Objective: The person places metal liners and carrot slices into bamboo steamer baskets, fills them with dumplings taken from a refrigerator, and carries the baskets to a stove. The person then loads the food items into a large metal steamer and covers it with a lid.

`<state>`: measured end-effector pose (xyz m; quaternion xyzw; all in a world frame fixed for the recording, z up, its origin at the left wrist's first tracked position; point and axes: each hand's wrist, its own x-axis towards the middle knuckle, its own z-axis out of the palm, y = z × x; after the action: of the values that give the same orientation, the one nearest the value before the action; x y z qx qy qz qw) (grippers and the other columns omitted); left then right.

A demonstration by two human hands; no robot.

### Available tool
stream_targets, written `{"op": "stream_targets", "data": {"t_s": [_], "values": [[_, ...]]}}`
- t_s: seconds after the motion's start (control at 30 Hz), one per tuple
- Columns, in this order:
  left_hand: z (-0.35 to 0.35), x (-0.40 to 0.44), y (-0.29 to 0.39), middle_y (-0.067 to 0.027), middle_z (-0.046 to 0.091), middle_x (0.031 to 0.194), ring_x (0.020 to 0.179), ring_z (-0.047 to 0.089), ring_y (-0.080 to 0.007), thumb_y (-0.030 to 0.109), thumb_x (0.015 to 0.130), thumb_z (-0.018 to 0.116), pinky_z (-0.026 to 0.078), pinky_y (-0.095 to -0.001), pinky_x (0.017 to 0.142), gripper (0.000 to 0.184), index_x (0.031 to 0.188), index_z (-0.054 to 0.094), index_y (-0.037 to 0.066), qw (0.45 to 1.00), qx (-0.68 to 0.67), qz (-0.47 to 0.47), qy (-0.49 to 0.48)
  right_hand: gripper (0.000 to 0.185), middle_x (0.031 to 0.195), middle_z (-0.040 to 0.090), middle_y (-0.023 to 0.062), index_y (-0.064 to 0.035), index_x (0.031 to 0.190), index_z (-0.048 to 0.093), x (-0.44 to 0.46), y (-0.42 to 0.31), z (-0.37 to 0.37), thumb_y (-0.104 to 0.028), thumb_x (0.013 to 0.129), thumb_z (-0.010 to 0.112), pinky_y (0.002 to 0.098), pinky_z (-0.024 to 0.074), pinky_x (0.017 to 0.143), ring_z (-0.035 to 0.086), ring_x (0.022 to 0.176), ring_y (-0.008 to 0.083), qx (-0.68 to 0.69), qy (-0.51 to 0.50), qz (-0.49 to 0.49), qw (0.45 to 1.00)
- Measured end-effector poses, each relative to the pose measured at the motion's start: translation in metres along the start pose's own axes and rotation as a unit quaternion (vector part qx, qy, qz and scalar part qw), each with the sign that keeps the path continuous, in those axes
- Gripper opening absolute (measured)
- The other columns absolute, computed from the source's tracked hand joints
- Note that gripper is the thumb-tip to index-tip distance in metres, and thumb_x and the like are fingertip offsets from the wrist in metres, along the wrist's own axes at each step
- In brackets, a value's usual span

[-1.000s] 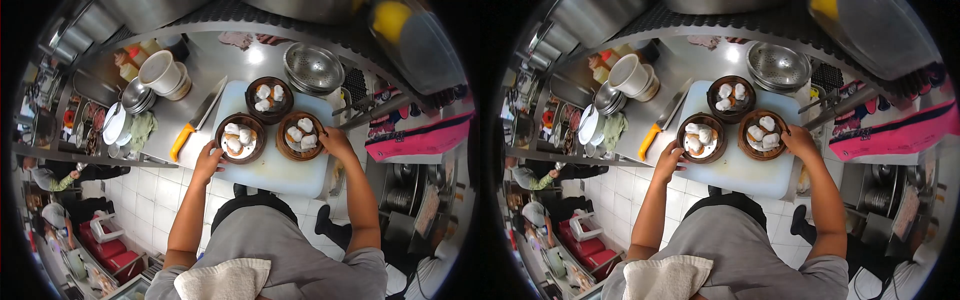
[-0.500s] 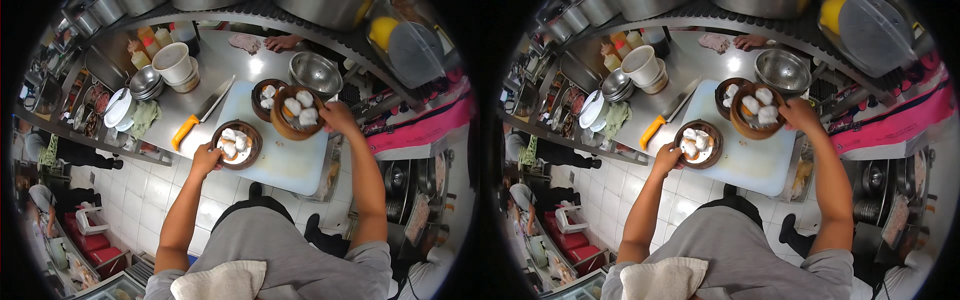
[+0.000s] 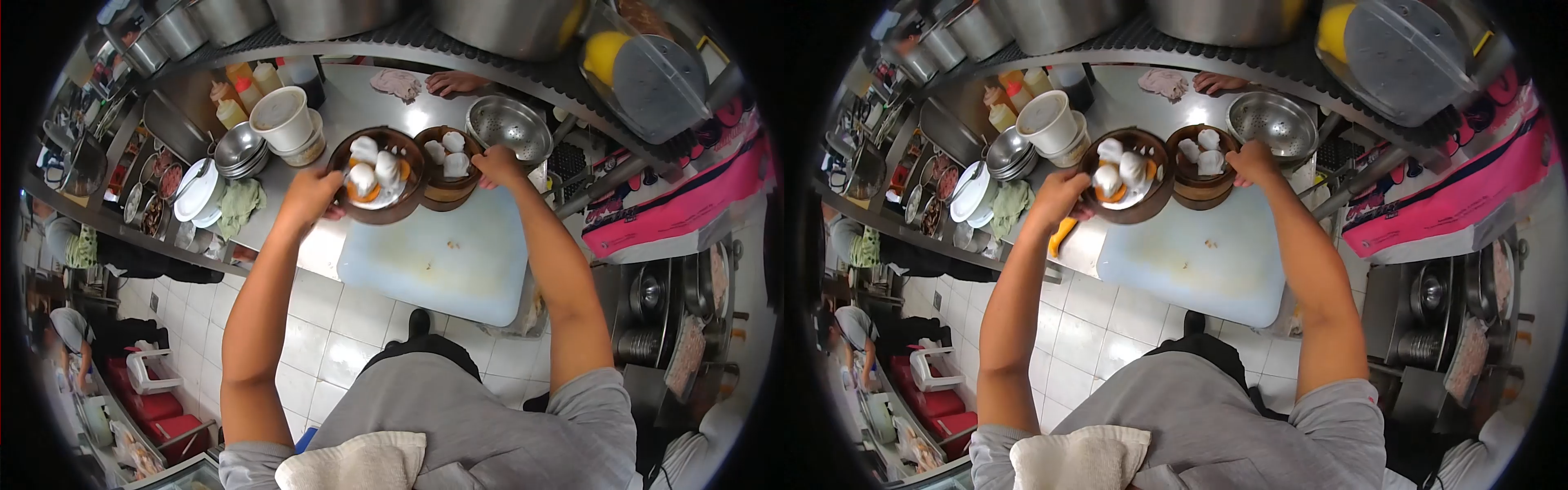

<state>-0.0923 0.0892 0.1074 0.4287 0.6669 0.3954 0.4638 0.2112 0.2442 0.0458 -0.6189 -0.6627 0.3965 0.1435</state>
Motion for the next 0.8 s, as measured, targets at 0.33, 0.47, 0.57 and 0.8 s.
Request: {"op": "stream_targets", "data": {"t_s": [0.33, 0.47, 0.57, 0.8], "values": [[0.083, 0.1, 0.036, -0.0146, 0.06, 0.075, 0.05, 0.063, -0.0207, 0.025, 0.082, 0.054, 0.055, -0.0278, 0.046, 0.038, 0.096, 0.057, -0.009, 0.995, 0.004, -0.01, -0.095, 0.072, 0.085, 0.066, 0.0106, 0.0001, 0.103, 0.059, -0.006, 0.052, 0.022, -0.065, 0.086, 0.035, 0.0356, 0.0482, 0.067, 0.057, 0.067, 0.0243, 0.153, 0.112, 0.001, 0.982], [0.088, 0.113, 0.031, -0.0129, 0.059, 0.074, 0.051, 0.063, -0.0205, 0.025, 0.081, 0.054, 0.055, -0.0278, 0.046, 0.035, 0.094, 0.057, -0.007, 0.992, 0.024, -0.029, -0.119, 0.088, 0.129, 0.046, 0.0161, -0.004, 0.129, 0.046, -0.017, 0.053, 0.027, -0.076, 0.079, 0.035, 0.0432, 0.0357, 0.096, 0.044, 0.118, 0.0287, 0.314, 0.044, 0.053, 0.947], [0.087, 0.114, 0.029, -0.0125, 0.06, 0.076, 0.053, 0.063, -0.0202, 0.026, 0.081, 0.053, 0.056, -0.0285, 0.048, 0.034, 0.094, 0.058, -0.005, 0.991, 0.019, -0.018, -0.133, 0.095, 0.138, 0.037, 0.0181, -0.0043, 0.136, 0.037, -0.018, 0.048, 0.028, -0.079, 0.076, 0.035, 0.0467, 0.0279, 0.102, 0.034, 0.127, 0.0325, 0.374, 0.009, 0.043, 0.926], [0.086, 0.109, 0.021, -0.0096, 0.062, 0.082, 0.055, 0.062, -0.0187, 0.029, 0.081, 0.054, 0.052, -0.0269, 0.05, 0.038, 0.101, 0.059, -0.003, 0.988, 0.026, -0.003, -0.15, 0.109, 0.152, 0.006, 0.0139, -0.0097, 0.146, 0.009, -0.017, 0.029, 0.03, -0.085, 0.071, 0.032, 0.0605, 0.0106, 0.105, 0.011, 0.137, 0.0385, 0.474, -0.069, 0.052, 0.876]]}}
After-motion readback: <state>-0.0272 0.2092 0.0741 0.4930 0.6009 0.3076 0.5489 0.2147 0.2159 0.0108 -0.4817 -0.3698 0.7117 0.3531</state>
